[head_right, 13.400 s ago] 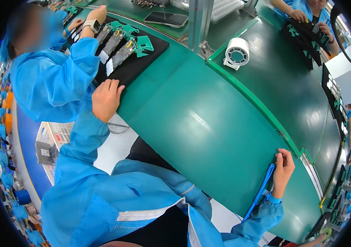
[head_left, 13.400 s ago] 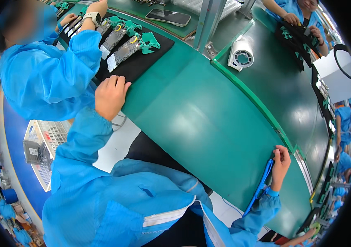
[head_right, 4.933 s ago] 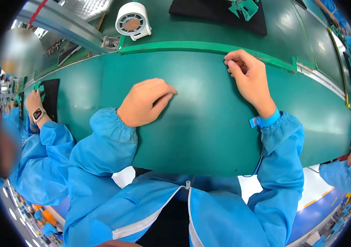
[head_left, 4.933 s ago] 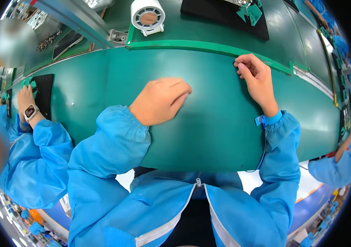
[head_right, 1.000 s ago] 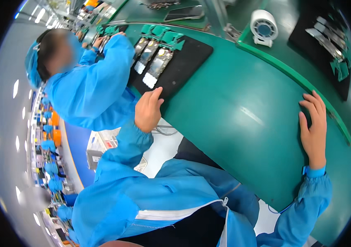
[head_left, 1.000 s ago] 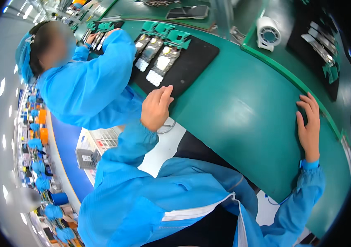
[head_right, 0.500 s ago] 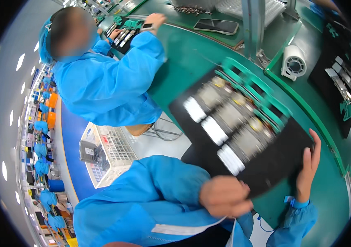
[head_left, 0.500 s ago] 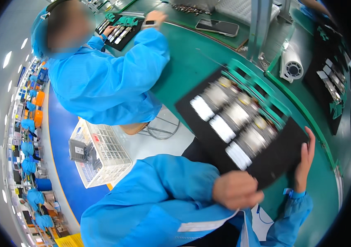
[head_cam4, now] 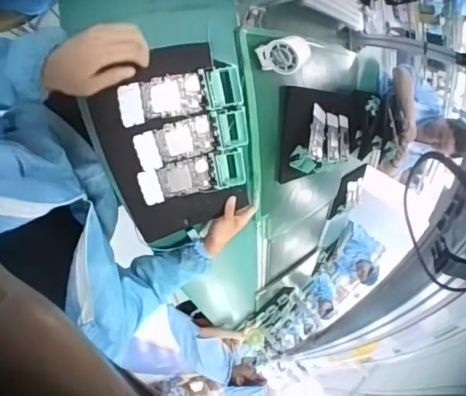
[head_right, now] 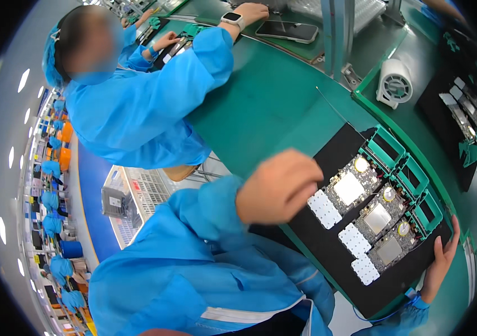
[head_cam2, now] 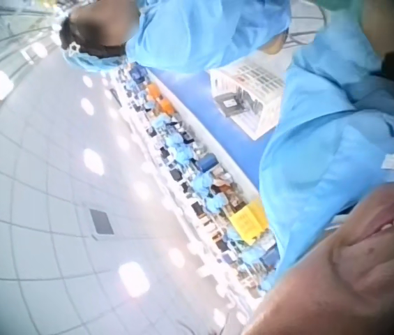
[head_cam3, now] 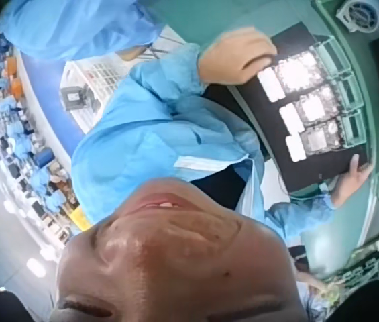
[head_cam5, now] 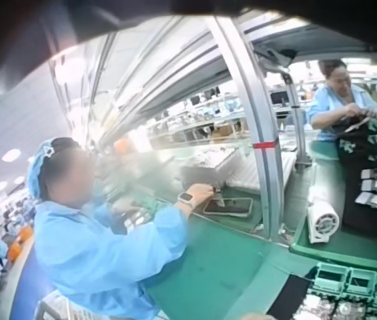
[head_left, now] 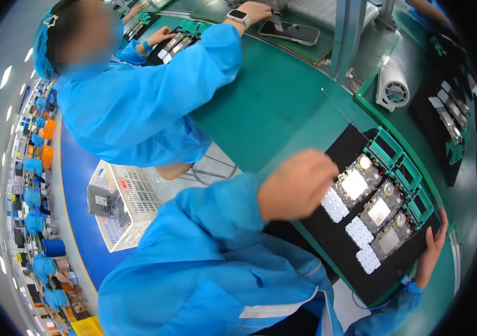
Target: Assembling electronic components into plastic housings for handheld devices on a production line.
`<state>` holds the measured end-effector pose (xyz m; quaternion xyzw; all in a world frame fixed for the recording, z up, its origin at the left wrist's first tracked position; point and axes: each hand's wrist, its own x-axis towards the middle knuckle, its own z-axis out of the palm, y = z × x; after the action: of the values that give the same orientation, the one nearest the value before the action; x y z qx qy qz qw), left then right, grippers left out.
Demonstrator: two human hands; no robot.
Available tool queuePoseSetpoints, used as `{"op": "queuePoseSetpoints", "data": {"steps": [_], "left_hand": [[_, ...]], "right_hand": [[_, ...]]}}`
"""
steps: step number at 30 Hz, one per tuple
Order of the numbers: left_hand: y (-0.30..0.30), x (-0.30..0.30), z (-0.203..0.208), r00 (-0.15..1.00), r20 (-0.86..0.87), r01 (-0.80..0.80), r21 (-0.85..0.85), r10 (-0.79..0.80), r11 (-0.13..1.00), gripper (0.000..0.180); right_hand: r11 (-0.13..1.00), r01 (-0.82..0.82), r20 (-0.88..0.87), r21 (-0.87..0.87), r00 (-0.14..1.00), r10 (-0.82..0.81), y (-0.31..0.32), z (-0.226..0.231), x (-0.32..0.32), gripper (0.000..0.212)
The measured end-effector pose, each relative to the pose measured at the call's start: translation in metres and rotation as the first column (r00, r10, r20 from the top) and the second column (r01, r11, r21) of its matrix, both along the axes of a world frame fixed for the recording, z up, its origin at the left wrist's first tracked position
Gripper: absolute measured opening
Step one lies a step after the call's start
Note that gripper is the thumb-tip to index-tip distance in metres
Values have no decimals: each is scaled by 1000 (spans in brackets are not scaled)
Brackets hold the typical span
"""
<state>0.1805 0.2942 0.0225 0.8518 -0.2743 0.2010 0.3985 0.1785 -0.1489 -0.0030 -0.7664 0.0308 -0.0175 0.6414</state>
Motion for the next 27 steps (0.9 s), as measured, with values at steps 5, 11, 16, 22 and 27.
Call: {"op": "queuePoseSetpoints", "data": {"steps": [5,11,16,22,27], "left_hand": [[23,52,-22,975,-190,-83,146,110,986,30],[8,55,-40,982,-125,-110,237,142,965,36],[-5,50,-44,989,-117,-65,230,94,971,39],[-25,54,-46,997,-62,-23,265,41,964,39],[-20,53,-40,986,29,-164,236,161,958,16]], "right_hand": [[889,221,74,-402,975,-209,-38,-11,-4,43],[853,337,142,-400,942,-305,-29,-31,10,27],[871,267,156,-412,963,-221,-24,-31,-2,25],[864,259,166,-431,964,-206,-32,-27,-3,25],[815,362,372,-452,907,-197,22,16,7,23]]}}
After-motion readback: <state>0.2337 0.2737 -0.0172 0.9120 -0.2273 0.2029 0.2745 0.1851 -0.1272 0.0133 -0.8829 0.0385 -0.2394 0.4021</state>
